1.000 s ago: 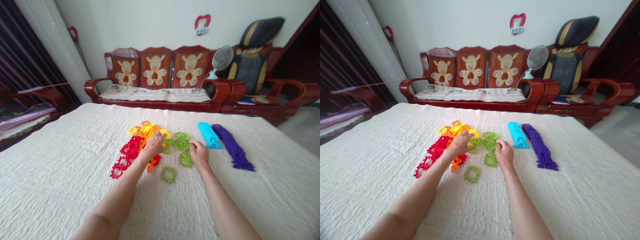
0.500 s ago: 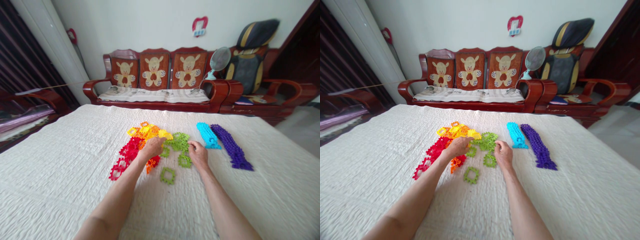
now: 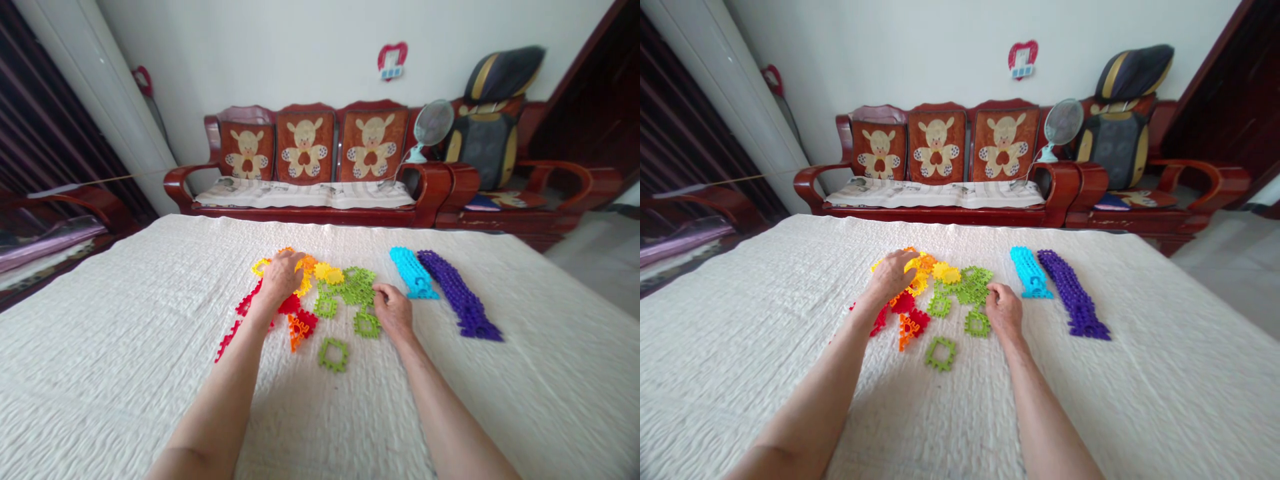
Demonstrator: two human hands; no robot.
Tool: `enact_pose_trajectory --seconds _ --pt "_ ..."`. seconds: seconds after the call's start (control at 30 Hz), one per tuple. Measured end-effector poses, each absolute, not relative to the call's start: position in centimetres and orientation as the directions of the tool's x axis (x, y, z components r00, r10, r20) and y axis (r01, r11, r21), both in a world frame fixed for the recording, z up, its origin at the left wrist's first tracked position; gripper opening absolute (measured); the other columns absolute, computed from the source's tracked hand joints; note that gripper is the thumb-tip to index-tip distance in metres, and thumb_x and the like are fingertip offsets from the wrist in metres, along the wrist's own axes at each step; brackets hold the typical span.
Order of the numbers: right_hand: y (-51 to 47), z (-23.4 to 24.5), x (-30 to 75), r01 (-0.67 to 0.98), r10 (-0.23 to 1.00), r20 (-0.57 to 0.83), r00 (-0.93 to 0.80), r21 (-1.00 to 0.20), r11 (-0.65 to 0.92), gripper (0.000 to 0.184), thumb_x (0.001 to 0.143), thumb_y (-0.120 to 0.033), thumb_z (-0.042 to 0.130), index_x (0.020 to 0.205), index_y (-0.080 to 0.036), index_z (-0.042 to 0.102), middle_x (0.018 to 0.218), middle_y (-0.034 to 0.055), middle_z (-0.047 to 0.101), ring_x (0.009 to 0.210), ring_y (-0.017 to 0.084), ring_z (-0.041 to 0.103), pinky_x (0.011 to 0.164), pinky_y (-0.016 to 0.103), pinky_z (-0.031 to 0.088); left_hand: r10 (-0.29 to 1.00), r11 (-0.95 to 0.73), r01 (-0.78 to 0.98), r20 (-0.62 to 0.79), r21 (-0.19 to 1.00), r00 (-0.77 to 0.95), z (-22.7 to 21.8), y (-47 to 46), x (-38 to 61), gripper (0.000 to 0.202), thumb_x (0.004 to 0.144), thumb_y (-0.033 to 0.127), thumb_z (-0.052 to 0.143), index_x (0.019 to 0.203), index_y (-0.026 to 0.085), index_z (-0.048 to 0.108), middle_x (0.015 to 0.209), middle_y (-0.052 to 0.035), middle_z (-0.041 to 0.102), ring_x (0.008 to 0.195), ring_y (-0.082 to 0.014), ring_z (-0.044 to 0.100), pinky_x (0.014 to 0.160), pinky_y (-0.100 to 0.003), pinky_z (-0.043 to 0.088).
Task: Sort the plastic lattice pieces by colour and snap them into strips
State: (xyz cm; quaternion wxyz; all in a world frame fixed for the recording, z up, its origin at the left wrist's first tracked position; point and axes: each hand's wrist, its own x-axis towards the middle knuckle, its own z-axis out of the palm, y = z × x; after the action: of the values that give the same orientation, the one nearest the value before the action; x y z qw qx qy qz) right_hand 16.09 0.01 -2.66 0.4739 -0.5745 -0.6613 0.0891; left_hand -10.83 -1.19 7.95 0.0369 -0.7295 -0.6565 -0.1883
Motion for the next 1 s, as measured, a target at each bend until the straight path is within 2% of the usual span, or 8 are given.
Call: enact_pose_trajectory --seconds 0.13,0.23,0.37,0.47,0.63,0.8,0.87,1.0 --pt "0.0 -2.7 16.0 0.684 0.844 0.523 0.118 -0.659 0.312 0.03 0.076 -0.026 0.042 0.087 -0.019 0.069 0.09 0.0087 0.073 0.085 0.023 0.066 0.081 0.036 0.051 0.918 -0.309 0.922 0.329 0.235 0.224 5.1 -0.4 -8.4 0.037 0.087 0.021 0.048 0.122 0.02 0.06 0.125 -0.0074 0.059 0.111 -0.0193 0.056 0.095 -0.031 0.046" --pt "0.0 -2.7 16.0 0.69 0.845 0.523 0.112 -0.653 0.313 0.031 0.077 -0.026 0.041 0.087 -0.019 0.069 0.089 0.0092 0.073 0.085 0.024 0.066 0.081 0.037 0.051 0.904 -0.367 0.903 0.313 0.224 0.29 3.2 0.5 -6.4 0.038 0.089 0.024 0.048 0.126 0.018 0.055 0.128 -0.0101 0.055 0.116 -0.0197 0.053 0.1 -0.032 0.044" --pt "0.0 -2.7 16.0 0.693 0.842 0.529 0.106 -0.647 0.319 0.031 0.077 -0.026 0.041 0.087 -0.019 0.069 0.089 0.0092 0.073 0.086 0.024 0.066 0.081 0.037 0.051 0.907 -0.37 0.912 0.281 0.175 0.314 2.3 1.6 -5.0 0.041 0.088 0.034 0.052 0.124 0.015 0.054 0.12 -0.0119 0.058 0.115 -0.0228 0.053 0.101 -0.036 0.042" --pt "0.0 -2.7 16.0 0.692 0.836 0.538 0.112 -0.646 0.323 0.029 0.077 -0.026 0.041 0.086 -0.019 0.068 0.089 0.0086 0.073 0.085 0.023 0.066 0.081 0.036 0.051 0.916 -0.369 0.915 0.23 0.165 0.328 2.2 2.1 -4.6 0.036 0.088 0.033 0.052 0.119 0.016 0.058 0.111 -0.0106 0.062 0.107 -0.0226 0.056 0.097 -0.035 0.044" --pt "0.0 -2.7 16.0 0.694 0.835 0.538 0.113 -0.644 0.321 0.029 0.077 -0.026 0.041 0.086 -0.02 0.068 0.088 0.0081 0.073 0.084 0.022 0.066 0.08 0.035 0.051 0.92 -0.341 0.908 0.284 0.242 0.27 2.9 2.2 -5.4 0.039 0.086 0.031 0.054 0.122 0.017 0.058 0.112 -0.0096 0.063 0.107 -0.0213 0.057 0.097 -0.033 0.044" --pt "0.0 -2.8 16.0 0.697 0.832 0.544 0.107 -0.638 0.328 0.028 0.077 -0.026 0.042 0.086 -0.02 0.068 0.089 0.0081 0.073 0.085 0.022 0.066 0.08 0.036 0.05 0.939 -0.128 0.967 0.341 0.221 0.046 5.4 1.8 -7.4 0.044 0.081 0.017 0.051 0.124 0.017 0.057 0.13 -0.0141 0.053 0.121 -0.0274 0.048 0.101 -0.042 0.043" --pt "0.0 -2.9 16.0 0.697 0.833 0.543 0.104 -0.638 0.328 0.028 0.077 -0.026 0.042 0.086 -0.02 0.068 0.089 0.0083 0.073 0.085 0.022 0.066 0.081 0.036 0.05 0.959 -0.115 0.972 0.278 0.207 0.054 6.2 1.2 -7.8 0.046 0.079 0.014 0.05 0.125 0.017 0.056 0.127 -0.0138 0.056 0.118 -0.0265 0.051 0.098 -0.04 0.044" --pt "-0.1 -2.8 16.0 0.69 0.839 0.535 0.1 -0.644 0.329 0.03 0.077 -0.026 0.041 0.087 -0.019 0.068 0.09 0.009 0.073 0.086 0.023 0.066 0.082 0.036 0.05 0.959 -0.282 0.942 0.067 0.183 0.274 6.5 0.0 -7.7 0.049 0.075 0.014 0.054 0.124 0.02 0.057 0.116 -0.0102 0.063 0.109 -0.0224 0.058 0.094 -0.034 0.047"
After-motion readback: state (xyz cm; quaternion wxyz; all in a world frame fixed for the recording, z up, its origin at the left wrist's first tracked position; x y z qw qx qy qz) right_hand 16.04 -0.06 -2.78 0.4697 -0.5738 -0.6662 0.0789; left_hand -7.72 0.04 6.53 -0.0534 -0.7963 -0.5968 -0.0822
